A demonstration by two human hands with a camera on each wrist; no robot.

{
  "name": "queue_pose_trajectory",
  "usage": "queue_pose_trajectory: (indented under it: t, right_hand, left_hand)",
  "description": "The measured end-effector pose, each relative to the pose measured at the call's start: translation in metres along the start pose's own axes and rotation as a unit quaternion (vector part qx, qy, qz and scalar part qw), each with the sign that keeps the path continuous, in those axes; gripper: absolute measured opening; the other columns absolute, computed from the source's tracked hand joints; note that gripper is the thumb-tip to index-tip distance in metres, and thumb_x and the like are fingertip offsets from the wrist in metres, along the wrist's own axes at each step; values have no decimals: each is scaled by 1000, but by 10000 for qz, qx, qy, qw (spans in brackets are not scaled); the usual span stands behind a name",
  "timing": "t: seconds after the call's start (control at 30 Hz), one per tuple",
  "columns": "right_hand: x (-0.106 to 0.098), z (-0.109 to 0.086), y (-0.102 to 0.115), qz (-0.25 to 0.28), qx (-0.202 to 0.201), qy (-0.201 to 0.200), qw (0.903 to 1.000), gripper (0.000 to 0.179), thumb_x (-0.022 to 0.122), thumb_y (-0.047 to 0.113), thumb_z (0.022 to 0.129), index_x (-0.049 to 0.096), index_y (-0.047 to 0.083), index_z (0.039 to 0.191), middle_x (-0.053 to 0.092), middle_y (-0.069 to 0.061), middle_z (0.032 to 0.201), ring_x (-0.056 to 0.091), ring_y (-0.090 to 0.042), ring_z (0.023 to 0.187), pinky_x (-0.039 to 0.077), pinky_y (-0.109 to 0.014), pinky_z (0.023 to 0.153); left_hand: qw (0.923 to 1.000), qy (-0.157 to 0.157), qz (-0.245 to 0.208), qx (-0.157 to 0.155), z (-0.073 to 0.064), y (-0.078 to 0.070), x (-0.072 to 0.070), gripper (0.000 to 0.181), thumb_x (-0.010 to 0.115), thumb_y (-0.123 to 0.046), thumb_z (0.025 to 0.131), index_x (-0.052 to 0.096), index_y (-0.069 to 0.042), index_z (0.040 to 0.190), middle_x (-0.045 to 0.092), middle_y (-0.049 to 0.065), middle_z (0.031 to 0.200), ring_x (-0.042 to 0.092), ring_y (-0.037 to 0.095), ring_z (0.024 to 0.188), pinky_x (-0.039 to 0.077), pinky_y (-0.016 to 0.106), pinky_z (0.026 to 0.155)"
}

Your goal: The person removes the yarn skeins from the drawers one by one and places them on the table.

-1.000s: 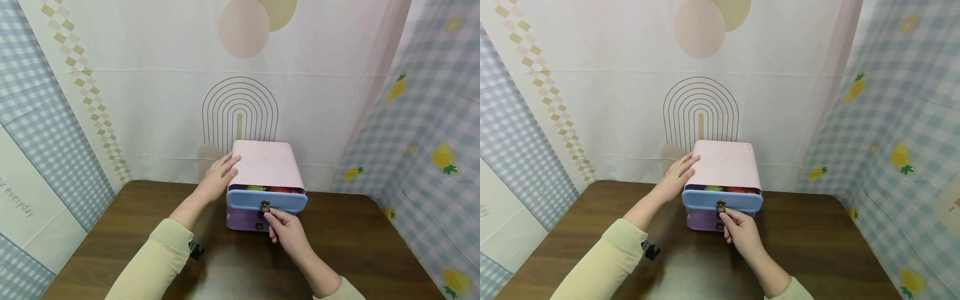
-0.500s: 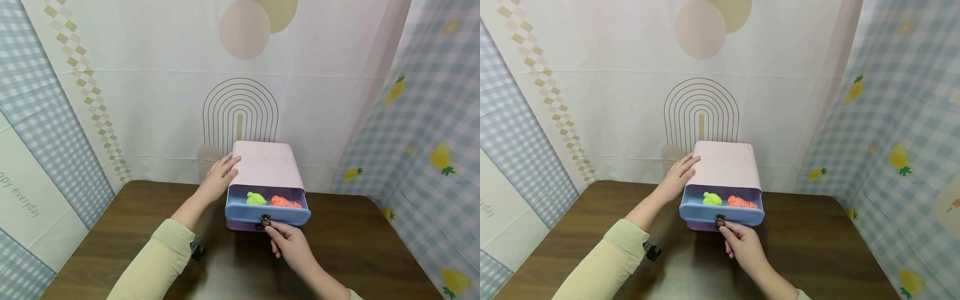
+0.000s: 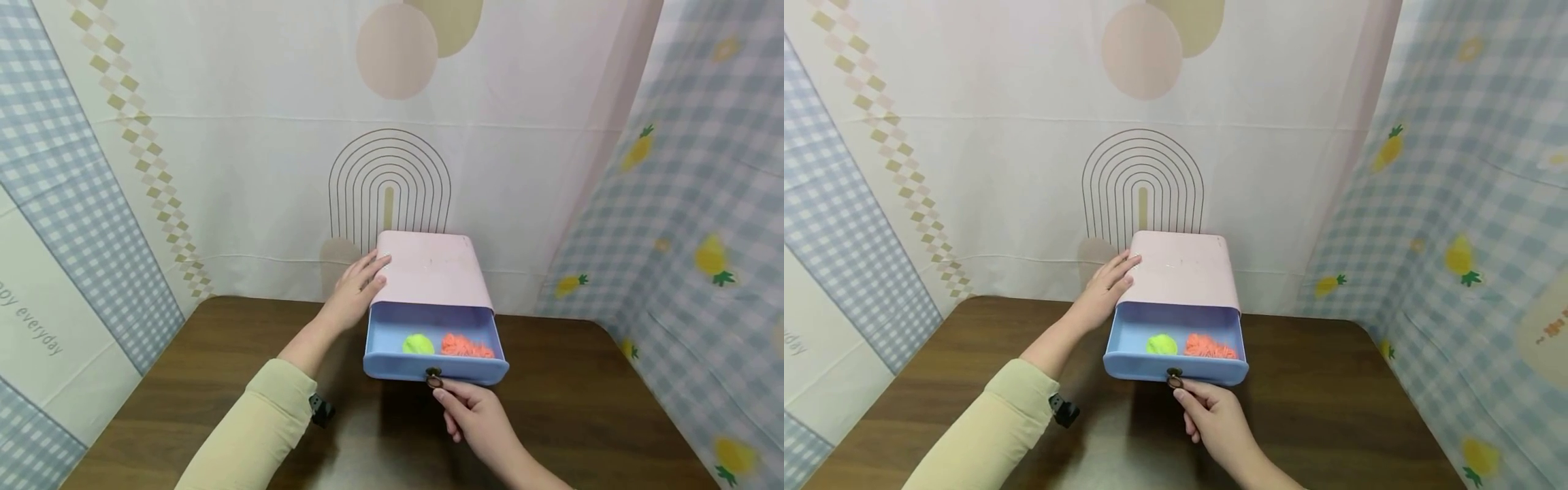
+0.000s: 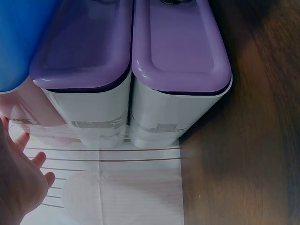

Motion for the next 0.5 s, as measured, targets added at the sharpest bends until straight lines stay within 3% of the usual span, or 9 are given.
queue_pose_trajectory:
  t: [0.5]
  right_hand:
    - [1,-12,0,-28,-46,237,9997,27,64,28,97,72,9,114,52,-1,55,48,-8,45,46,-27,44]
  left_hand:
    - [10000,19,-10,-92,-1,-1,0,54,34,-54,104,42,-31,152,24,-3,163,18,36,148,12,65,113]
Point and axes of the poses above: each hand's wrist, its own z-axis towards the middle knuckle, its own x-axis out of the palm, y = z × x, the point moved 4 cm from there along z, towards the middle knuckle
